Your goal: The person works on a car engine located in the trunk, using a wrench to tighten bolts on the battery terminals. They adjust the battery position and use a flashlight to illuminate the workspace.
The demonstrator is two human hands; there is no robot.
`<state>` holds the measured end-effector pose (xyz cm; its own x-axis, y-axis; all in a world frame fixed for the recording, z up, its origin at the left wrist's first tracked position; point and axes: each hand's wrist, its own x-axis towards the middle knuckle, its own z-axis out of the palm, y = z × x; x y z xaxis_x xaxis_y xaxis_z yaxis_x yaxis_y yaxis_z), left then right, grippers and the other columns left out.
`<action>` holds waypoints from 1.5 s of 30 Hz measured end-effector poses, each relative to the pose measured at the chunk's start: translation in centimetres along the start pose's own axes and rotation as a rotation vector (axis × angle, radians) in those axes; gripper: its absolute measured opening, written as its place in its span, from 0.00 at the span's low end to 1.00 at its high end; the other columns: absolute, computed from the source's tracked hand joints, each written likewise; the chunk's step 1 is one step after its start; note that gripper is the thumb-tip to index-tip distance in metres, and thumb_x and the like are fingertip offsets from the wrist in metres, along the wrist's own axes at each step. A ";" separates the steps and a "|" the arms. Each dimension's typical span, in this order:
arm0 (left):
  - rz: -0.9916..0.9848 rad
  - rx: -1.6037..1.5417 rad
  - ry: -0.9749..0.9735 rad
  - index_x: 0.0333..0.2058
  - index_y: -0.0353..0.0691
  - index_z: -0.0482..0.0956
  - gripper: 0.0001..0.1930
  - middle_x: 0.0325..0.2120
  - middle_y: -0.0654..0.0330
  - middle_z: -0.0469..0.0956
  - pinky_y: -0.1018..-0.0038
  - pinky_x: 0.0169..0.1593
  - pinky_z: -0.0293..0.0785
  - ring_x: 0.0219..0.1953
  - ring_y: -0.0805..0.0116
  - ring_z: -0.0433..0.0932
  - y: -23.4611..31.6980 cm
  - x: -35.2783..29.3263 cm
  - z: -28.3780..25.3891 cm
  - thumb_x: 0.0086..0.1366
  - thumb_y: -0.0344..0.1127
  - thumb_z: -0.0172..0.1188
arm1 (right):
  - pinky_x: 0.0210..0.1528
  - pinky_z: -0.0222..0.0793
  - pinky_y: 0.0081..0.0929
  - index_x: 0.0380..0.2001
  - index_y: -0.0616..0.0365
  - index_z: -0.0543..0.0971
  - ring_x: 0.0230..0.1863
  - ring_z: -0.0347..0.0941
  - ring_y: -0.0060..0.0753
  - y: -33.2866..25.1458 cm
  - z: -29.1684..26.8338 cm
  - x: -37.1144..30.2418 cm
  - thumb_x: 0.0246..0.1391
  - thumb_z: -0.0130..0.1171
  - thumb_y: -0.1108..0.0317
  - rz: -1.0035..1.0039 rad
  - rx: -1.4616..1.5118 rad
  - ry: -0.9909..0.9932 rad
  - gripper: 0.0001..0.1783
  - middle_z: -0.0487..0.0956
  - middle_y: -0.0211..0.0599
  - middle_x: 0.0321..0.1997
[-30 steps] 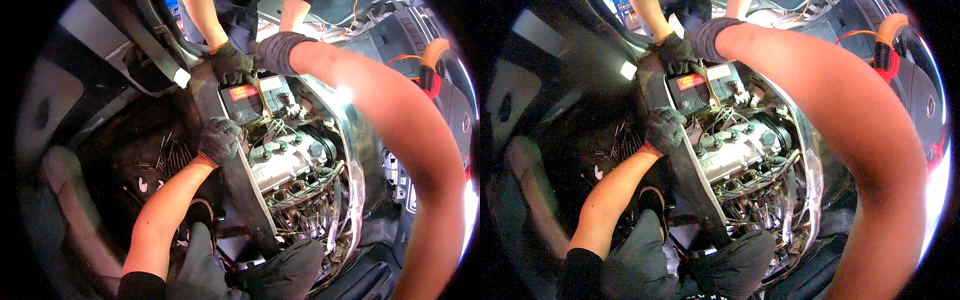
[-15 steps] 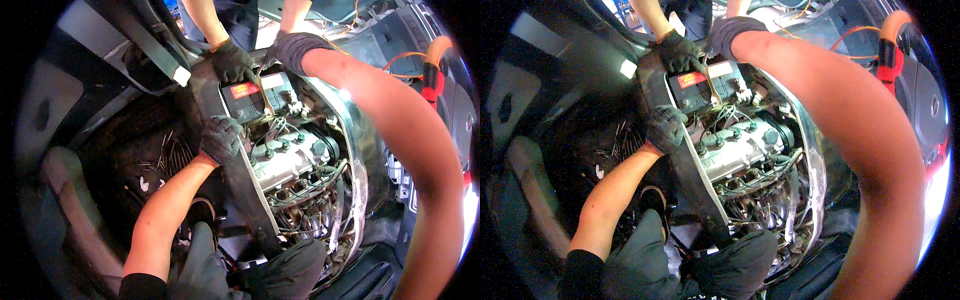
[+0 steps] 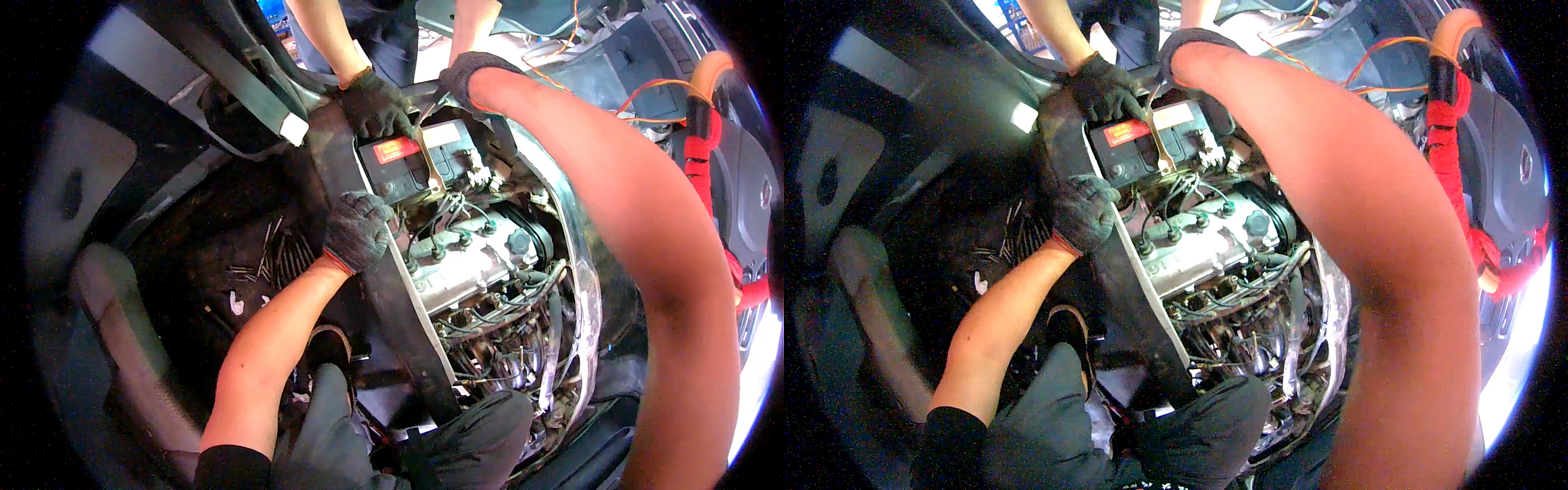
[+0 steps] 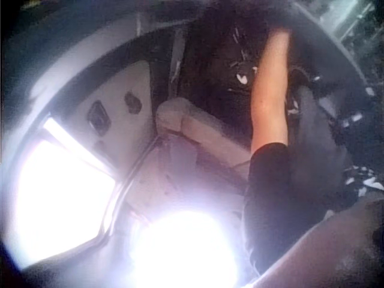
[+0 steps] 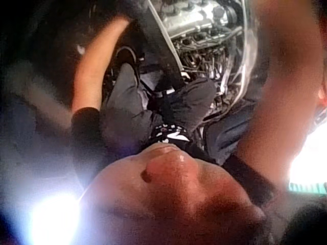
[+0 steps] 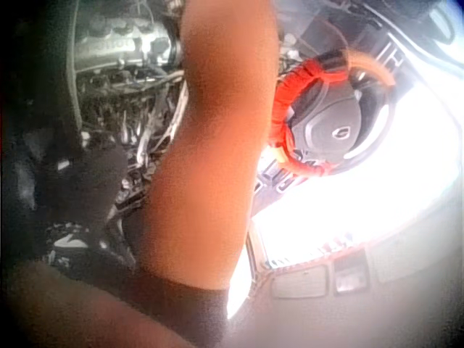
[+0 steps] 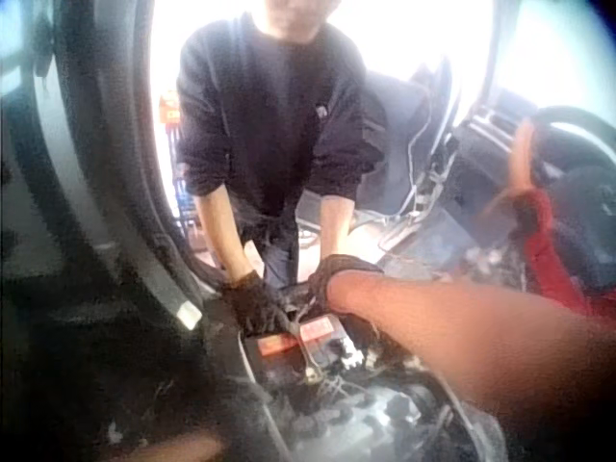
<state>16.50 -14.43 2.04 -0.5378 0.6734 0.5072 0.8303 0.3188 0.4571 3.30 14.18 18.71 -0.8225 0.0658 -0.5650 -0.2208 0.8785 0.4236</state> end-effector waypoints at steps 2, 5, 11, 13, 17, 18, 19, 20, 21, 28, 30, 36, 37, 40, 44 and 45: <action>0.008 0.000 0.006 0.34 0.47 0.80 0.12 0.37 0.57 0.78 0.55 0.52 0.71 0.44 0.52 0.76 0.4 0.2 0.1 0.48 0.35 0.61 | 0.46 0.78 0.47 0.51 0.48 0.79 0.47 0.81 0.52 0.5 -0.2 1.1 0.57 0.56 0.62 -0.068 0.069 0.030 0.18 0.84 0.47 0.44; 0.008 0.011 0.032 0.35 0.46 0.80 0.12 0.37 0.56 0.78 0.55 0.51 0.72 0.44 0.51 0.76 -0.4 -0.2 -0.5 0.48 0.34 0.61 | 0.54 0.74 0.44 0.55 0.46 0.77 0.55 0.77 0.49 -1.3 -3.8 -2.5 0.60 0.55 0.57 -0.029 0.230 0.189 0.20 0.79 0.46 0.55; 0.007 -0.037 0.024 0.34 0.46 0.81 0.11 0.37 0.55 0.79 0.55 0.53 0.71 0.44 0.50 0.76 -0.7 -0.3 -0.2 0.49 0.34 0.61 | 0.53 0.71 0.48 0.54 0.52 0.75 0.52 0.76 0.58 0.3 -1.8 -12.3 0.64 0.50 0.41 0.122 0.473 0.439 0.29 0.79 0.55 0.49; -0.008 -0.023 -0.010 0.34 0.45 0.81 0.11 0.37 0.55 0.79 0.54 0.53 0.71 0.44 0.49 0.76 -0.5 -0.3 -0.2 0.49 0.34 0.61 | 0.51 0.71 0.52 0.49 0.61 0.77 0.48 0.78 0.61 0.2 1.6 -14.2 0.62 0.52 0.41 0.118 0.538 0.443 0.32 0.81 0.61 0.44; 0.011 -0.006 0.009 0.34 0.47 0.80 0.11 0.37 0.56 0.78 0.55 0.51 0.71 0.43 0.50 0.76 -0.9 -0.4 -0.2 0.49 0.35 0.61 | 0.43 0.73 0.50 0.46 0.59 0.74 0.39 0.79 0.60 -2.1 5.8 -15.3 0.61 0.61 0.52 0.089 0.736 0.380 0.22 0.81 0.54 0.36; 0.002 -0.009 0.017 0.34 0.47 0.80 0.11 0.37 0.56 0.78 0.55 0.51 0.71 0.43 0.50 0.76 -0.9 -0.5 0.0 0.49 0.35 0.61 | 0.44 0.70 0.51 0.47 0.58 0.72 0.43 0.76 0.64 -2.4 6.1 -15.7 0.63 0.54 0.53 0.029 0.792 0.339 0.19 0.79 0.59 0.39; -0.006 -0.012 0.023 0.33 0.47 0.80 0.10 0.36 0.56 0.79 0.55 0.51 0.71 0.43 0.50 0.76 -0.7 -0.3 0.0 0.49 0.35 0.61 | 0.44 0.70 0.50 0.48 0.57 0.72 0.43 0.77 0.62 -3.1 5.4 -16.3 0.63 0.55 0.53 0.120 0.837 0.266 0.20 0.79 0.59 0.38; -0.015 -0.015 0.030 0.33 0.47 0.80 0.10 0.36 0.56 0.79 0.55 0.51 0.71 0.43 0.50 0.76 -0.5 -0.2 0.0 0.49 0.35 0.61 | 0.44 0.71 0.49 0.48 0.57 0.72 0.42 0.77 0.62 -3.5 6.0 -16.2 0.63 0.55 0.53 0.141 0.840 0.290 0.20 0.79 0.58 0.38; -0.011 -0.024 0.031 0.34 0.47 0.80 0.11 0.36 0.55 0.79 0.55 0.51 0.71 0.43 0.50 0.76 -0.2 -0.1 0.0 0.49 0.35 0.61 | 0.43 0.72 0.48 0.49 0.56 0.73 0.40 0.77 0.61 -3.8 6.5 -16.1 0.63 0.55 0.53 0.161 0.842 0.313 0.20 0.80 0.56 0.38; 0.009 -0.008 0.005 0.34 0.46 0.81 0.11 0.36 0.55 0.79 0.55 0.51 0.71 0.43 0.49 0.77 -0.6 -0.2 -0.2 0.49 0.33 0.61 | 0.58 0.70 0.42 0.53 0.44 0.76 0.50 0.78 0.41 -3.4 3.8 -15.2 0.58 0.55 0.59 -0.468 -0.175 0.608 0.19 0.80 0.42 0.49; 0.013 0.011 0.006 0.35 0.46 0.80 0.11 0.37 0.55 0.79 0.55 0.51 0.71 0.43 0.50 0.76 -0.9 -0.6 -0.4 0.50 0.33 0.60 | 0.51 0.73 0.45 0.50 0.45 0.81 0.45 0.80 0.41 -4.9 3.3 -15.3 0.64 0.50 0.60 -0.184 0.154 0.344 0.15 0.81 0.42 0.44; 0.003 -0.009 0.041 0.35 0.46 0.80 0.11 0.37 0.55 0.79 0.54 0.52 0.71 0.44 0.50 0.76 -0.5 -0.2 -0.1 0.50 0.33 0.60 | 0.46 0.76 0.46 0.42 0.60 0.83 0.41 0.81 0.56 -4.8 1.3 -13.4 0.60 0.54 0.56 0.010 0.582 -0.006 0.20 0.83 0.53 0.41; -0.005 -0.015 0.046 0.36 0.46 0.80 0.11 0.37 0.55 0.79 0.54 0.52 0.71 0.43 0.50 0.77 -0.2 -0.7 -0.3 0.50 0.32 0.60 | 0.47 0.76 0.46 0.42 0.60 0.83 0.42 0.82 0.57 -5.2 0.7 -13.3 0.61 0.51 0.60 -0.065 0.478 0.083 0.17 0.83 0.52 0.40; -0.005 0.010 0.022 0.36 0.46 0.80 0.11 0.38 0.55 0.80 0.55 0.52 0.72 0.44 0.50 0.77 -0.9 -0.9 -0.7 0.51 0.32 0.61 | 0.51 0.73 0.41 0.54 0.53 0.76 0.51 0.78 0.45 -5.0 -0.1 -13.4 0.45 0.70 0.55 -0.504 -0.387 0.220 0.31 0.80 0.35 0.54; 0.001 -0.028 0.017 0.35 0.46 0.81 0.10 0.37 0.55 0.80 0.54 0.51 0.72 0.44 0.50 0.77 -1.1 -0.8 -0.2 0.51 0.33 0.60 | 0.51 0.73 0.39 0.55 0.44 0.78 0.49 0.78 0.47 -2.7 3.8 -10.0 0.49 0.67 0.54 -0.329 -0.090 -0.055 0.28 0.80 0.36 0.54; 0.021 -0.055 0.039 0.34 0.46 0.81 0.09 0.37 0.55 0.80 0.54 0.50 0.72 0.43 0.50 0.77 -0.9 -0.9 0.1 0.51 0.34 0.61 | 0.50 0.74 0.40 0.55 0.42 0.79 0.47 0.79 0.48 -2.3 3.7 -9.8 0.50 0.66 0.53 -0.262 -0.038 -0.139 0.27 0.81 0.38 0.52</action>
<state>16.25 -15.23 1.06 -0.5264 0.6527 0.5449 0.8329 0.2672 0.4846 13.79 13.24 20.63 -0.6560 -0.0941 -0.7488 -0.4375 0.8559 0.2758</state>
